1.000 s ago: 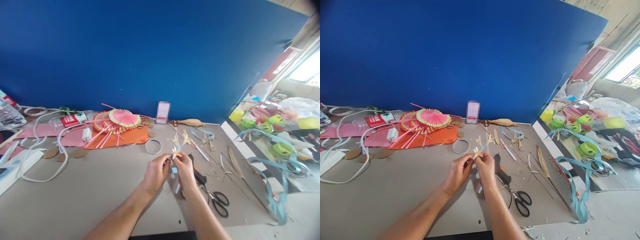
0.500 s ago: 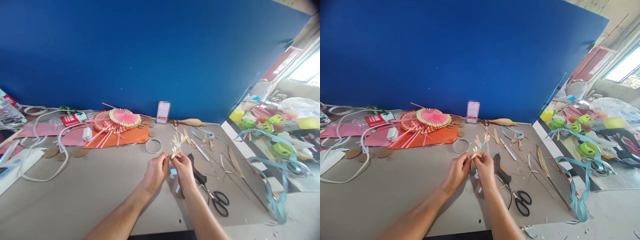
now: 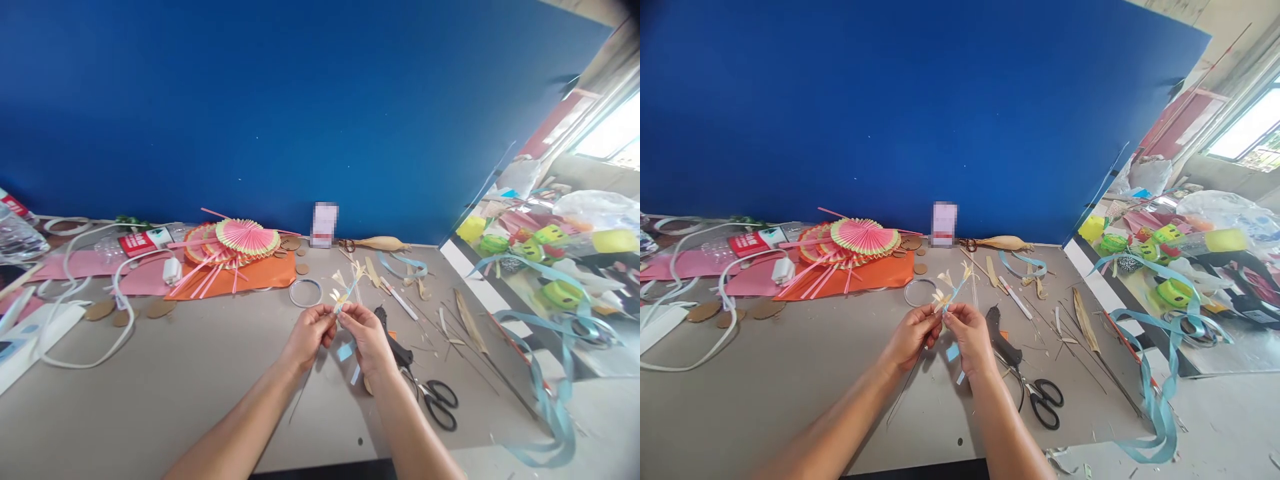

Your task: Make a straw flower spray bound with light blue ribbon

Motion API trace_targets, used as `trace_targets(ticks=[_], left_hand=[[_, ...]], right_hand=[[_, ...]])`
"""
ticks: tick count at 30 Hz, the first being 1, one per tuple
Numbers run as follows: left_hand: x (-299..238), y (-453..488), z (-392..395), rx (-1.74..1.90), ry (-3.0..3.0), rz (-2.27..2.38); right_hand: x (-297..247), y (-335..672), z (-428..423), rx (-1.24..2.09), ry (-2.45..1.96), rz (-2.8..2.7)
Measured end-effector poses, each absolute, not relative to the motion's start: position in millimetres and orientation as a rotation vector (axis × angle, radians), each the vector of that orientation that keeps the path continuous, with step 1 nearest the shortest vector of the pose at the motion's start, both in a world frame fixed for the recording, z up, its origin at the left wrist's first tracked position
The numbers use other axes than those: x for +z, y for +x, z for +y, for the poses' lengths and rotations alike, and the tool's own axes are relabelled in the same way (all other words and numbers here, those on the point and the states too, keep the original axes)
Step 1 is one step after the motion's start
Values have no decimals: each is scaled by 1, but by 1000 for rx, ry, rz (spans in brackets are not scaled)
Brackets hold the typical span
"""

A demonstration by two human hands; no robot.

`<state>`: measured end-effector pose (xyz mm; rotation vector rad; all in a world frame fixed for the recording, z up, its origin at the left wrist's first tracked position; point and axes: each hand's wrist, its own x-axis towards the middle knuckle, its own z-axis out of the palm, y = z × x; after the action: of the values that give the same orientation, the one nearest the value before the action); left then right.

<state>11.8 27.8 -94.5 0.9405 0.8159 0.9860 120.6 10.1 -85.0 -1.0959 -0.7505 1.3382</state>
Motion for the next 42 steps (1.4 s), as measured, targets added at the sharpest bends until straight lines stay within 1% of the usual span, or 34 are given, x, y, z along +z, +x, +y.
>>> trace_targets(ticks=[12, 21, 26, 30, 33, 42], left_hand=[[-97, 11, 28, 896, 899, 766], [-95, 12, 26, 906, 1030, 857], [-102, 13, 25, 922, 1265, 878], [-102, 13, 19, 1034, 1665, 1094], [-97, 10, 15, 1066, 1866, 1174], [-91, 4, 16, 1130, 1919, 1200]], right_hand=[[-79, 124, 10, 1380, -1068, -734], [-82, 121, 11, 1257, -1190, -796], [-80, 122, 11, 1173, -1270, -786], [-83, 119, 13, 1140, -1273, -756], [-87, 116, 13, 1099, -1280, -764], [-85, 110, 11, 1076, -1288, -804]])
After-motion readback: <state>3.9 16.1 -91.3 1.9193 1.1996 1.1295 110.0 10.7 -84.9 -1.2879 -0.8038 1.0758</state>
